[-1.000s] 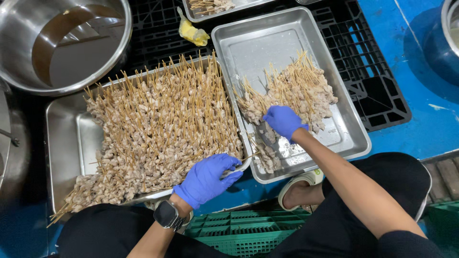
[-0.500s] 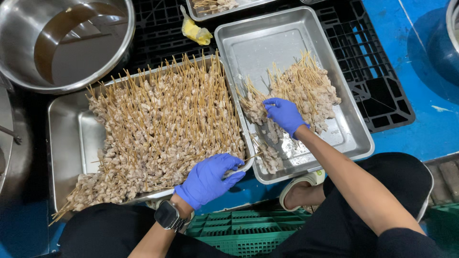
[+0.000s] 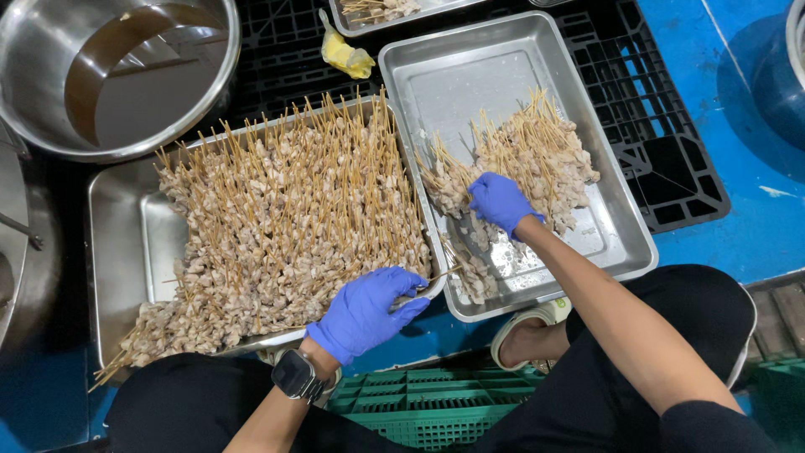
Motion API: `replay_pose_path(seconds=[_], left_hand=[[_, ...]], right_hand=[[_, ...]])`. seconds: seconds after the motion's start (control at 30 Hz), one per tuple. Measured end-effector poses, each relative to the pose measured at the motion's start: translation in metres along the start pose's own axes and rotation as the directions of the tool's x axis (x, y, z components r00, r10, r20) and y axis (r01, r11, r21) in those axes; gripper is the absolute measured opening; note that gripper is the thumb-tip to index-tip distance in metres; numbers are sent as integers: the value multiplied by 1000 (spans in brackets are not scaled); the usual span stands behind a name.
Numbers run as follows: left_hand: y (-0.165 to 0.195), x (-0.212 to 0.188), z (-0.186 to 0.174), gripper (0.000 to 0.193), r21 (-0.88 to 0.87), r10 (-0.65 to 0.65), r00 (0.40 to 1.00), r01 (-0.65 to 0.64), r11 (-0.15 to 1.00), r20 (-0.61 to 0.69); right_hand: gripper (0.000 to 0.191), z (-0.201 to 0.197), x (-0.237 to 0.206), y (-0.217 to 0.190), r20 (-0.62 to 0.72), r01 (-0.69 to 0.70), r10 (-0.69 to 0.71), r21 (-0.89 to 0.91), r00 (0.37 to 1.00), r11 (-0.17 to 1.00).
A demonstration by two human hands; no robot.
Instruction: The person sits at a low table and shapes portions of minced meat onto bamboo skewers by hand, pressing and arranging the meat along each stick. Finished skewers are laid onto metal trays, with trays of completed skewers accumulating nearby.
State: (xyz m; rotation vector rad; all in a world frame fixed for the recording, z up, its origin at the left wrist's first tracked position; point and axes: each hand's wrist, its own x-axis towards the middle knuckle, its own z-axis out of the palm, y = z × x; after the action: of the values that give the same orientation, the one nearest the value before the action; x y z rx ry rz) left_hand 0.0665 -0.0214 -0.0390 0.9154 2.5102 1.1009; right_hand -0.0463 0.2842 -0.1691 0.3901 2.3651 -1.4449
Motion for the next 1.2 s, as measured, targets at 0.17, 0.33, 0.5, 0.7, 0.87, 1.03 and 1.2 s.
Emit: replay_pose_path(seconds=[0.17,0.33,0.5,0.7,0.87,1.03,1.2], left_hand=[[-1,0,1,27,15,-18,1000,18,1000,16],[0,0,2,27,-26,20,1000,-20,999,-14],[0,0,3,28,-9,-24,999,25,1000,27],[1,1,3,28,-6,5,1000,-5,1000,12],[1,-1,2,28,5,5,1000,-6,1000,20],[1,1,1,27,19,26,1000,-26,999,-1],[0,-1,1,26,17,-13,1000,12,1000,26]], right_hand=[[36,-3,1,-7,60,-75,76,-17,995,997],[40,0,-2,-5,82,-126,121,55,989,990],[40,-4,0,-4,168,-97,90,34,982,995],[40,-4,-9,-7,208,-32,56,-119,977,992],[36,7,-22,-8,193,179,-83,-563,978,807],[38,12,-30,-1,272,175,51,-739,961,651],[45,10,-32,14,446,325,34,-700,894,636]])
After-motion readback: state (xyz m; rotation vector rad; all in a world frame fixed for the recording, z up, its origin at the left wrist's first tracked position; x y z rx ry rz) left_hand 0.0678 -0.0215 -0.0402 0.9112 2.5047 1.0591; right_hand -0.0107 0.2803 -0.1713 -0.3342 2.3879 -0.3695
